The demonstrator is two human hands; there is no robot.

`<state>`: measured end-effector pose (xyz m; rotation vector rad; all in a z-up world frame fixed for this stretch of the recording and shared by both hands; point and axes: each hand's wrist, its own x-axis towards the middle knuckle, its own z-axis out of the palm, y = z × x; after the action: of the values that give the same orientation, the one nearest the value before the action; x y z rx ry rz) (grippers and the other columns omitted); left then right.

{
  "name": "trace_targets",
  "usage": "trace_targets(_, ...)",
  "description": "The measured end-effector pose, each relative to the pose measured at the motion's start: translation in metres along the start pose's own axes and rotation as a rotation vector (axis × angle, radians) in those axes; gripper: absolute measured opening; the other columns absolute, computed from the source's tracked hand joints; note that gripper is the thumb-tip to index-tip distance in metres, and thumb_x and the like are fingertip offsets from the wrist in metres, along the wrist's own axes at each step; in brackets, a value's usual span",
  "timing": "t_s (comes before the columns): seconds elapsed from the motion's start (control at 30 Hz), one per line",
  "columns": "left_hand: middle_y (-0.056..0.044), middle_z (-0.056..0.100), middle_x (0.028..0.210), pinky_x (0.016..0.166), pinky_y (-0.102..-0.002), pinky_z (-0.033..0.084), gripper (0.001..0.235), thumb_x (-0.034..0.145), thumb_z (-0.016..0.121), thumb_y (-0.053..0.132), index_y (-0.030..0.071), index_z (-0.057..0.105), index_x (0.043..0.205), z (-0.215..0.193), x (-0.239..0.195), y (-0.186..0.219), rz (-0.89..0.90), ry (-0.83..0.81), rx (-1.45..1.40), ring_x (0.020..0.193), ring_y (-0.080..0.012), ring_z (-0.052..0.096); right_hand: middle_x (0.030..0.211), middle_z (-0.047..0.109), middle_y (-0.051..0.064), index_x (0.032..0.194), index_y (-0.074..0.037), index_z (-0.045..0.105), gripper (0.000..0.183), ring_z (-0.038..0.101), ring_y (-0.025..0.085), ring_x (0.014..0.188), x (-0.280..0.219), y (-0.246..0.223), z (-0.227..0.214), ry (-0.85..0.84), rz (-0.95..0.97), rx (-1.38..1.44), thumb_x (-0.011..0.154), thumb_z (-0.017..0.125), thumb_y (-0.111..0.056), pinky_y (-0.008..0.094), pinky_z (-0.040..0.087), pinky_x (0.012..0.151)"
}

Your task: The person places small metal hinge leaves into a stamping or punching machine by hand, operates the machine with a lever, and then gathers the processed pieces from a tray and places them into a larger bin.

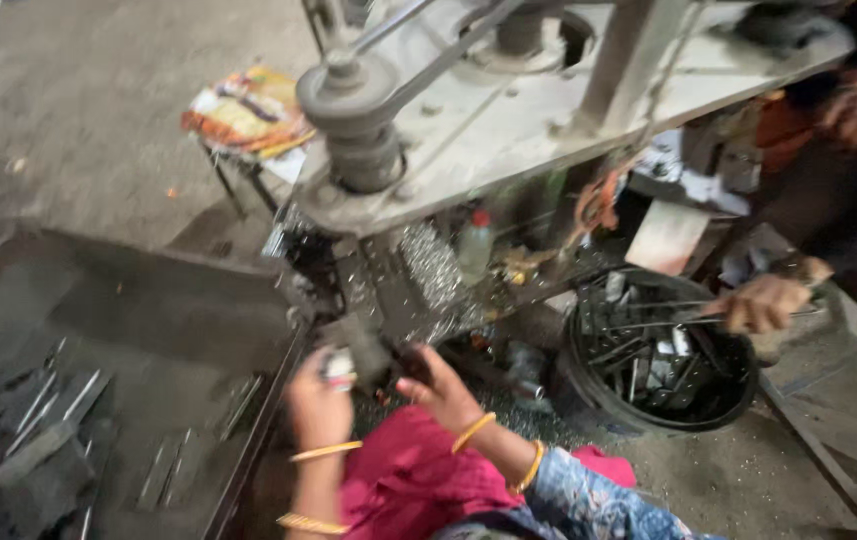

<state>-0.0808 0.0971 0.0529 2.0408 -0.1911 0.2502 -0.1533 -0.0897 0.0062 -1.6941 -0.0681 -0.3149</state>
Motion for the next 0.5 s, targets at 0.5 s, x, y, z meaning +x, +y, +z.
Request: trace_targets(0.5, -0.016, 0.074, 0.126, 0.094, -0.048, 0.058, 0.027, 0.116, 0.052, 0.028, 0.018, 0.067, 0.136, 0.107, 0.034, 0.008, 0.105, -0.446, 0.570, 0.110, -0.0339, 0.072, 0.117, 0.068, 0.017, 0.135, -0.008, 0.054, 0.062, 0.069, 0.036, 0.099, 0.016, -0.029, -0.079, -0.058, 0.095, -1.202, 0.086, 0.076, -0.039, 0.049, 0.056, 0.081)
